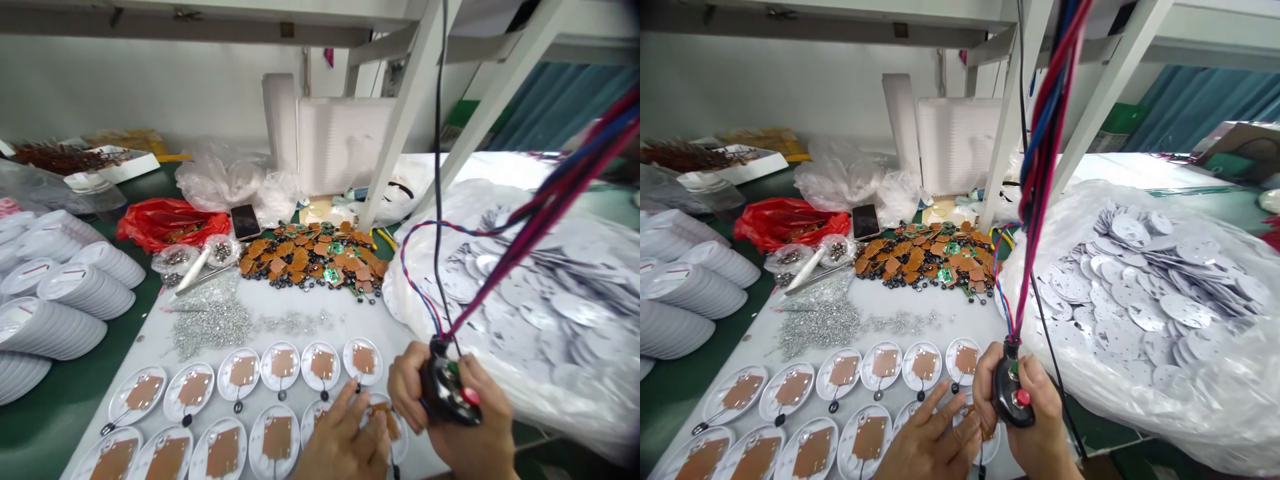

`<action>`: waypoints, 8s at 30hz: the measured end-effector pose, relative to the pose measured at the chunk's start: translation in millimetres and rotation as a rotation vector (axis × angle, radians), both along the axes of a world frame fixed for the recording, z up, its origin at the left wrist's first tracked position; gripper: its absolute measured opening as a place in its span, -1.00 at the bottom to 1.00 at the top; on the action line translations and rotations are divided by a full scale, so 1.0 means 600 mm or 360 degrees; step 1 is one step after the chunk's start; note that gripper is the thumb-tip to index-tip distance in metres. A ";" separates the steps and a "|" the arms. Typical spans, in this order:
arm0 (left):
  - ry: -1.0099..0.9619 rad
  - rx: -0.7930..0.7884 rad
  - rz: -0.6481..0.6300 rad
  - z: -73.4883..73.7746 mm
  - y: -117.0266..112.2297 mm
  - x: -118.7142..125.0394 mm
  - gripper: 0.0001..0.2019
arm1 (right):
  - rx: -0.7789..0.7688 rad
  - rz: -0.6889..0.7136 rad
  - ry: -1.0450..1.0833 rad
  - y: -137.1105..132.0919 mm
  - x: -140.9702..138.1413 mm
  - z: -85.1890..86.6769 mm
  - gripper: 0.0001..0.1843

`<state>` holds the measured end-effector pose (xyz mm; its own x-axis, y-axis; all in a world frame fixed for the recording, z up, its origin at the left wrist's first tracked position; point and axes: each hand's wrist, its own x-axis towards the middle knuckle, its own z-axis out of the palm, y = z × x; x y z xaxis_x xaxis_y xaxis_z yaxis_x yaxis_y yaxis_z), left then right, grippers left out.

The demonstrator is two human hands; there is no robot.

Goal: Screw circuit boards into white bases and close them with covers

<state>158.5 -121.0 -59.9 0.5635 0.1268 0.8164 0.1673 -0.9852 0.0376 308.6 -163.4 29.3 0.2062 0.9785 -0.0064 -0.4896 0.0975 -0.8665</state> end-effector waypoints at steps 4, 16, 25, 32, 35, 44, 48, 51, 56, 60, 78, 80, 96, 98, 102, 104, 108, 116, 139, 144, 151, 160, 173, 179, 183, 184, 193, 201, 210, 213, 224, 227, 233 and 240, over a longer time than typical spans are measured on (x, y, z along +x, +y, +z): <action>0.0013 0.0018 -0.0032 -0.009 0.005 0.001 -0.87 | -0.0076 0.0133 -0.0083 0.000 -0.002 -0.009 -0.35; -0.0101 0.0001 0.0152 -0.085 -0.012 0.017 -0.90 | 0.0369 -0.0787 -0.0186 0.139 -0.016 0.054 -0.44; 0.0207 -0.0368 -0.0082 -0.005 0.018 -0.006 -0.83 | 0.0355 -0.0786 -0.0222 0.201 -0.016 0.008 -0.45; 0.0602 -0.1174 0.0189 0.133 0.131 -0.029 -0.83 | 0.0358 -0.0709 -0.0189 0.153 -0.028 0.064 -0.41; 0.0567 -0.1228 0.0213 0.119 0.155 -0.006 -0.74 | 0.0359 -0.0680 -0.0151 0.135 -0.037 0.078 -0.38; 0.0543 -0.1284 0.0060 0.114 0.160 0.008 -0.80 | 0.0357 -0.0533 0.0010 0.105 -0.040 0.089 -0.35; 0.0482 -0.1425 -0.0045 0.123 0.150 0.004 -0.79 | 0.0320 -0.0466 0.0017 0.095 -0.038 0.096 -0.34; 0.0448 -0.1564 -0.0050 0.123 0.141 0.003 -0.78 | 0.0298 -0.0453 0.0011 0.086 -0.035 0.103 -0.34; 0.0388 -0.1718 -0.0063 0.115 0.133 0.003 -0.80 | 0.0354 -0.0517 0.0026 0.072 -0.029 0.111 -0.36; 0.0349 -0.1808 -0.0091 0.114 0.128 0.003 -0.83 | 0.0314 -0.0505 0.0009 0.069 -0.031 0.108 -0.36; 0.0325 -0.1747 -0.0118 0.105 0.061 0.011 -0.77 | 0.0161 -0.0338 0.0004 0.021 -0.014 0.110 -0.32; 0.0356 -0.1768 -0.0127 0.108 0.055 0.011 -0.75 | 0.0133 -0.0331 -0.0012 0.016 -0.015 0.113 -0.31; 0.0441 -0.1962 -0.0187 0.099 0.038 0.004 -0.79 | 0.0242 -0.0325 0.0084 -0.019 -0.007 0.099 -0.29; 0.0471 -0.1888 -0.0232 0.096 0.036 0.001 -0.80 | 0.0231 -0.0326 0.0077 -0.017 -0.009 0.102 -0.28; 0.0504 -0.1812 -0.0325 0.091 0.033 -0.001 -0.78 | 0.0211 -0.0282 0.0073 -0.014 -0.012 0.104 -0.28; 0.0498 -0.1859 -0.0323 0.094 0.032 0.001 -0.80 | 0.0212 -0.0264 0.0077 -0.015 -0.013 0.103 -0.28; 0.0491 -0.2011 -0.0208 0.107 0.033 0.007 -0.80 | 0.0221 -0.0248 0.0126 -0.021 -0.013 0.100 -0.26; 0.0526 -0.2228 -0.0118 0.108 0.033 0.003 -0.78 | 0.0245 -0.0171 0.0242 -0.026 -0.010 0.089 -0.25; 0.0628 -0.1368 -0.0292 0.075 0.032 -0.004 -0.90 | 0.0360 0.0049 0.0053 -0.043 0.021 0.051 -0.16; 0.0548 -0.0405 -0.0305 0.038 0.026 -0.014 -0.86 | 0.0201 0.0064 0.0026 -0.034 0.009 0.047 -0.31; 0.0280 -0.0138 -0.0161 0.027 0.011 -0.010 -0.77 | -0.0054 -0.0048 0.0043 -0.032 -0.012 0.023 -0.36; 0.0340 -0.0218 -0.0144 0.018 0.007 -0.013 -0.85 | -0.0098 -0.0067 -0.0015 -0.040 -0.007 0.022 -0.34; 0.0477 -0.1181 -0.0457 0.071 0.020 -0.004 -0.91 | 0.0103 0.0112 0.0108 -0.062 0.005 0.053 -0.22; 0.0476 -0.1344 -0.0451 0.067 0.020 0.000 -0.82 | 0.0219 0.0162 0.0111 -0.058 0.013 0.050 -0.21; 0.0469 -0.1472 -0.0428 0.064 0.018 0.003 -0.82 | 0.0282 0.0198 0.0043 -0.055 0.034 0.036 -0.29; 0.0471 -0.1501 -0.0411 0.065 0.018 0.004 -0.82 | 0.0284 0.0187 0.0040 -0.055 0.038 0.034 -0.29; 0.0618 -0.0820 -0.0383 0.047 0.023 -0.011 -0.85 | 0.0114 0.0127 0.0045 -0.052 0.011 0.051 -0.24; 0.0348 -0.0215 -0.0185 0.013 0.006 -0.019 -0.87 | -0.0061 -0.0020 -0.0009 -0.035 -0.006 0.030 -0.36; 0.0337 -0.0239 -0.0190 0.014 0.006 -0.016 -0.83 | -0.0027 -0.0070 -0.0103 -0.035 -0.013 0.009 -0.38; 0.0320 -0.0260 -0.0202 0.013 0.004 -0.015 -0.84 | -0.0038 -0.0071 -0.0099 -0.033 -0.015 0.006 -0.39; 0.0277 -0.0827 -0.0279 0.034 0.013 -0.009 -0.85 | -0.0012 -0.0003 -0.0027 -0.060 0.000 0.049 -0.30; 0.0462 -0.1080 -0.0293 0.057 0.014 -0.008 -0.92 | 0.0049 -0.0005 0.0019 -0.061 0.002 0.047 -0.26; 0.0380 -0.1323 -0.0403 0.069 0.015 0.001 -0.86 | 0.0128 0.0113 -0.0036 -0.055 0.013 0.045 -0.26; 0.0268 -0.1565 -0.0434 0.069 0.018 -0.002 -0.75 | 0.0046 0.0068 -0.0119 -0.064 0.030 0.034 -0.40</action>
